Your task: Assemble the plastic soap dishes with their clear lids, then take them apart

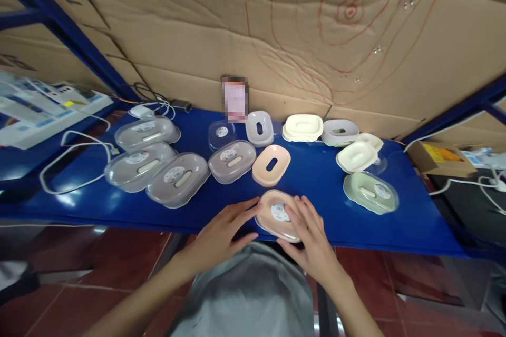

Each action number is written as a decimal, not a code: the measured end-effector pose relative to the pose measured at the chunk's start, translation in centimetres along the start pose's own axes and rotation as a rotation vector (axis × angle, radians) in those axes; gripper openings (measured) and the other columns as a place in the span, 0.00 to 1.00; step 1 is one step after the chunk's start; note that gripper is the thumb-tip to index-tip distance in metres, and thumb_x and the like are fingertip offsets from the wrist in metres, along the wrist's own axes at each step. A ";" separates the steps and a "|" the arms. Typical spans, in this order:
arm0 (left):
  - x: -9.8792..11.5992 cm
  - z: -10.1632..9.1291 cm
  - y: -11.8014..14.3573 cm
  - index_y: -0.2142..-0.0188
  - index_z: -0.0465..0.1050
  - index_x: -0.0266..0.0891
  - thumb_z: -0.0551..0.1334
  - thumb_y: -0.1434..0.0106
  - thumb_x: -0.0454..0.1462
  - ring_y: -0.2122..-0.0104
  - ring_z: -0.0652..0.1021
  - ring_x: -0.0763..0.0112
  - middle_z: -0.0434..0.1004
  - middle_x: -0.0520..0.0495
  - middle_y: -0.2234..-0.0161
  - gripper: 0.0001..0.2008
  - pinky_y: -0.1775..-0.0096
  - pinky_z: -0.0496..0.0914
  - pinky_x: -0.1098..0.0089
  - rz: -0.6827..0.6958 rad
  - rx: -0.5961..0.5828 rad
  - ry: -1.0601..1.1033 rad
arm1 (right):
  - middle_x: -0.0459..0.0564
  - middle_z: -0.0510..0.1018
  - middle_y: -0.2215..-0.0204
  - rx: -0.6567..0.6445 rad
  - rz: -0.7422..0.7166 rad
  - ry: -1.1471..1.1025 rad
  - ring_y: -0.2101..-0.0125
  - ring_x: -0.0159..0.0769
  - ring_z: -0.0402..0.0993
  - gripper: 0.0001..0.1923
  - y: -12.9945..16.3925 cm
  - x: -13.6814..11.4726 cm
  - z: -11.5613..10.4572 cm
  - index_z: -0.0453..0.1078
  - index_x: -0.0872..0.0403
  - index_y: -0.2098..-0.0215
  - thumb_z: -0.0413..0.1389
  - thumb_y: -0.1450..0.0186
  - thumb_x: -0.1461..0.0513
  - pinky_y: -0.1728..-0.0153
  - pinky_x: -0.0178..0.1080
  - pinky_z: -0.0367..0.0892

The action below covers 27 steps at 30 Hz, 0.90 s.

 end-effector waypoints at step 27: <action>-11.8 -19.4 -4.9 0.27 0.60 0.46 0.75 0.38 0.52 0.38 0.76 0.44 0.69 0.35 0.37 0.46 0.37 0.72 0.49 -0.581 0.548 -0.487 | 0.56 0.54 0.22 -0.002 -0.083 0.055 0.23 0.56 0.50 0.37 -5.1 1.4 1.8 0.47 0.40 0.19 0.56 0.22 0.56 0.30 0.68 0.61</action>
Point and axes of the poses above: each hand's wrist, its own y-axis away from the middle knuckle, its own z-axis out of the palm, x = y × z, the point moved 2 cm from there along -y, towards the middle knuckle
